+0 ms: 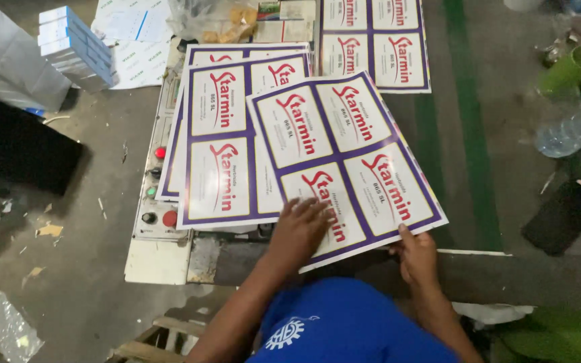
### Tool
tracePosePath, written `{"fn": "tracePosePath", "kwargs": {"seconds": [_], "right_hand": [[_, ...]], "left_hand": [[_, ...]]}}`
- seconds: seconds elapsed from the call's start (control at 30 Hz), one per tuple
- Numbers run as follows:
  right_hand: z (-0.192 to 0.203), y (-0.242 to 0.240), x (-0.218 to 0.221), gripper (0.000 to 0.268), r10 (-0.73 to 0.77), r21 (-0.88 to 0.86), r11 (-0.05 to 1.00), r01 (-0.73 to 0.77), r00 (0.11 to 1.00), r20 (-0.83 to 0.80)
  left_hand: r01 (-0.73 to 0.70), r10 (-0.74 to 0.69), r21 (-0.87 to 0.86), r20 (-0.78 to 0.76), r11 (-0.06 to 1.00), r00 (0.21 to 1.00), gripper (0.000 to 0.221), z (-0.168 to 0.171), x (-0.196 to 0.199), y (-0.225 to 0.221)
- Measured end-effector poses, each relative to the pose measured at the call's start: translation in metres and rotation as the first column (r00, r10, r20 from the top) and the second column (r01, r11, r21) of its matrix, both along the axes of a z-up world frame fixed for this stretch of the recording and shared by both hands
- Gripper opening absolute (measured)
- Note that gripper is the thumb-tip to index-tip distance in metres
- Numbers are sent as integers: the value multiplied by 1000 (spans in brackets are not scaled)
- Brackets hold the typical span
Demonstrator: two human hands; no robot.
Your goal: Checking and sorting printed product labels on a production floor.
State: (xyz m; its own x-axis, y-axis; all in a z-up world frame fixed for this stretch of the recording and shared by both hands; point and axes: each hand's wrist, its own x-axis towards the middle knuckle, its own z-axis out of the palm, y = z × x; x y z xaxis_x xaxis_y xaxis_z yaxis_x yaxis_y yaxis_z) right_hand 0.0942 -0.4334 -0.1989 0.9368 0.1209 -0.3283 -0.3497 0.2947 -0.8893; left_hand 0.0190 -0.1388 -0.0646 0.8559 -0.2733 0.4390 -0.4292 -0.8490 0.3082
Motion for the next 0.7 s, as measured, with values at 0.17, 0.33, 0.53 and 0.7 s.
{"fn": "tracePosePath", "kwargs": {"seconds": [0.17,0.33,0.53,0.7], "right_hand": [[-37,-49,20,16,-179,-59,982,179,984,13],[-23,-41,35,19,-245,-141,957,254,966,79],[-34,-3,71,23,-227,-155,959,236,971,73],[-31,25,101,23,-244,-59,966,252,962,122]], "left_hand": [[-270,264,-37,-122,962,957,47,11,-19,33],[-358,365,150,-23,922,931,36,-13,-33,53],[-371,372,-33,12,928,928,22,-8,-38,63],[-346,365,-169,100,923,925,14,1,-38,68]]}}
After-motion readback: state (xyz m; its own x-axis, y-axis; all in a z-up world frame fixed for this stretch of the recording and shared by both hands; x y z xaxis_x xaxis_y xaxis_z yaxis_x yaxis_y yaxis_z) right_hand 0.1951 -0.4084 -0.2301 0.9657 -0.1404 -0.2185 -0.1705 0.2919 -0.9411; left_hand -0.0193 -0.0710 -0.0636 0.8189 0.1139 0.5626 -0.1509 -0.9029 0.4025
